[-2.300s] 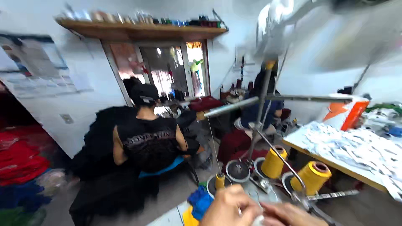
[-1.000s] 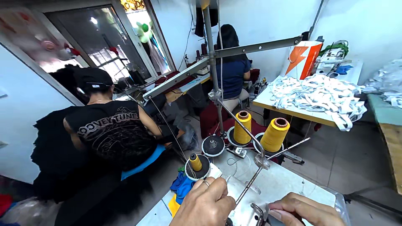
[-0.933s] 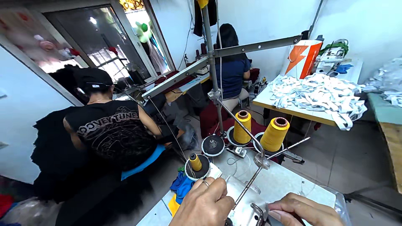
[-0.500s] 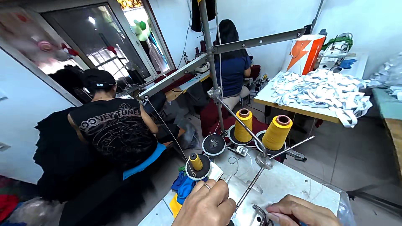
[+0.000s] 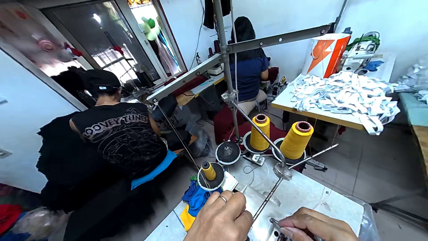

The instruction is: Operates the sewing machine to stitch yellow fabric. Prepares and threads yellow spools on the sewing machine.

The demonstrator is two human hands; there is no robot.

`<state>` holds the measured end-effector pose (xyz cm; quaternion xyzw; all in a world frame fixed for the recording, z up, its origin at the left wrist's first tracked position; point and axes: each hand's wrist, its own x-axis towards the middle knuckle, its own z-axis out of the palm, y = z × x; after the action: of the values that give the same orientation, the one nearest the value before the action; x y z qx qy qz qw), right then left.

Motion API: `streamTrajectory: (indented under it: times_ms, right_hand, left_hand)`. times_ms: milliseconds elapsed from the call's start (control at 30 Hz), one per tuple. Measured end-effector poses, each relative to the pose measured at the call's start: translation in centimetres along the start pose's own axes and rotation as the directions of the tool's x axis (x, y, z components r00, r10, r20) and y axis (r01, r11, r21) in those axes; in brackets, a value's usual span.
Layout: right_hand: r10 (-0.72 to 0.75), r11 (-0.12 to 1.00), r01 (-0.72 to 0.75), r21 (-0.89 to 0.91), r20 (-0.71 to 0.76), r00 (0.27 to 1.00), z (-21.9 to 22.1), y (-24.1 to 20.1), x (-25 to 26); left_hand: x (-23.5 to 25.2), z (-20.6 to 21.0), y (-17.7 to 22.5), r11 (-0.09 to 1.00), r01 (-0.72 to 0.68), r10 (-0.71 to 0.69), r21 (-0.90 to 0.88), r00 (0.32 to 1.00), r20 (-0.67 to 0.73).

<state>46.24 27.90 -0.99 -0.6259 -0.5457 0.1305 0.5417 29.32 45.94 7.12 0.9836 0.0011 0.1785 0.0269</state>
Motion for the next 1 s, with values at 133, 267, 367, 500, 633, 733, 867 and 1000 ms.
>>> streamTrajectory:
  times_ms: [133,267,367,500,633,733,867,1000]
  right_hand:
    - [-0.004,1.000,0.004,0.000,0.002,1.000,0.13,0.31,-0.13]
    - [-0.004,1.000,0.004,0.004,0.004,1.000,0.28,0.48,-0.13]
    - [0.001,1.000,-0.001,0.004,0.009,1.000,0.33,0.40,-0.10]
    - [0.005,1.000,-0.005,0.000,0.010,1.000,0.39,0.40,-0.14]
    - [0.007,1.000,-0.007,0.000,0.016,1.000,0.50,0.41,-0.07]
    - [0.008,1.000,-0.008,-0.003,0.020,1.000,0.65,0.43,0.03]
    - [0.011,1.000,-0.011,0.004,0.020,1.000,0.84,0.55,0.09]
    - [0.006,1.000,-0.006,0.006,0.025,1.000,0.84,0.68,0.09]
  left_hand:
    - [-0.13,-0.28,-0.02,1.000,0.006,-0.006,0.008,1.000,0.025]
    - [-0.20,0.06,0.08,1.000,0.006,-0.007,0.014,1.000,0.029]
    - [-0.12,0.31,0.10,1.000,-0.002,0.001,0.029,1.000,0.021]
    - [0.03,0.49,0.20,0.999,-0.015,0.014,0.041,1.000,0.022]
    - [0.01,0.62,0.19,0.999,-0.023,0.022,0.038,0.999,0.032]
    - [0.02,0.48,0.07,0.998,-0.024,0.023,0.050,0.999,0.026]
    - [0.06,0.29,0.06,0.997,-0.028,0.027,0.065,0.999,0.026]
    - [0.13,0.33,0.31,0.990,-0.061,0.058,0.123,0.998,0.033]
